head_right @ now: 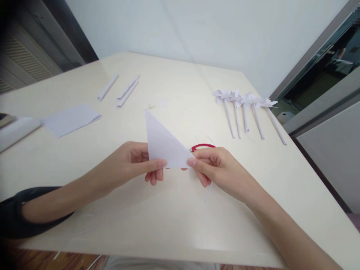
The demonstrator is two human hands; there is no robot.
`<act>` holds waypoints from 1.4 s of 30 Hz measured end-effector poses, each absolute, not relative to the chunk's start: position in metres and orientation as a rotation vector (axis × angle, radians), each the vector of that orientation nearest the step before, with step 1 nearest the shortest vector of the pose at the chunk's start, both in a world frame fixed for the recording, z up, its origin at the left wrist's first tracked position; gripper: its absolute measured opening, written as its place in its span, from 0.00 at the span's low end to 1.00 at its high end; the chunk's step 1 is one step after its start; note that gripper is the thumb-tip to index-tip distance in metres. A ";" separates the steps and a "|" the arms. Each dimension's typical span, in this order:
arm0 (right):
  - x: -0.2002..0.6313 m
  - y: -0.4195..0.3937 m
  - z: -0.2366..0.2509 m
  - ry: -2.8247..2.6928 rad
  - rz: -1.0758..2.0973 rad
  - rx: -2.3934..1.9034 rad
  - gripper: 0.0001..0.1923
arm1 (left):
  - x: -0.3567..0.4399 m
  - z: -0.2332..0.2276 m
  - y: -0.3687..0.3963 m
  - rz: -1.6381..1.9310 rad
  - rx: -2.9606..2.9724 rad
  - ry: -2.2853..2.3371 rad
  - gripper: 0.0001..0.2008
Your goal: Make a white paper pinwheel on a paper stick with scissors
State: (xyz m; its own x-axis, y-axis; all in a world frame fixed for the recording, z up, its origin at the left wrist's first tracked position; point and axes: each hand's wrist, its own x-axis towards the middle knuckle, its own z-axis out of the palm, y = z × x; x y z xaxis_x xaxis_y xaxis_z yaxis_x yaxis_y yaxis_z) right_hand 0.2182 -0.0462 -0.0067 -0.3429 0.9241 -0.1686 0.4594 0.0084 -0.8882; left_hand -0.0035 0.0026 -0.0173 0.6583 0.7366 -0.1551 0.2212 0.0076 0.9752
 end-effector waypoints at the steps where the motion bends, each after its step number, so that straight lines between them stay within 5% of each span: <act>1: 0.219 -0.046 -0.006 -1.821 1.298 -1.414 0.21 | -0.004 -0.017 0.003 0.490 1.553 0.824 0.09; 12: 0.222 -0.046 -0.004 -1.831 1.329 -1.401 0.22 | -0.004 -0.011 0.003 0.340 1.528 0.762 0.09; 19: 0.222 -0.048 -0.003 -1.868 1.500 -1.408 0.14 | -0.003 -0.012 0.000 0.411 1.412 0.814 0.10; 27: 0.220 -0.047 -0.004 -1.936 1.260 -1.508 0.16 | -0.005 -0.018 0.001 0.471 1.418 0.804 0.09; 42: 0.198 -0.055 -0.012 -1.803 1.412 -1.331 0.07 | -0.004 -0.027 -0.013 -0.042 1.655 0.676 0.12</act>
State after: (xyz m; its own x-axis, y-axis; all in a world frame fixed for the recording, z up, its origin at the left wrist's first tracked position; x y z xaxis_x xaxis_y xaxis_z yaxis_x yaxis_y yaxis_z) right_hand 0.1977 -0.0552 -0.0115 -0.4061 0.8955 -0.1821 0.3912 -0.0097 -0.9203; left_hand -0.0043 -0.0135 -0.0267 0.8254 0.4029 -0.3955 0.4482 -0.0418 0.8929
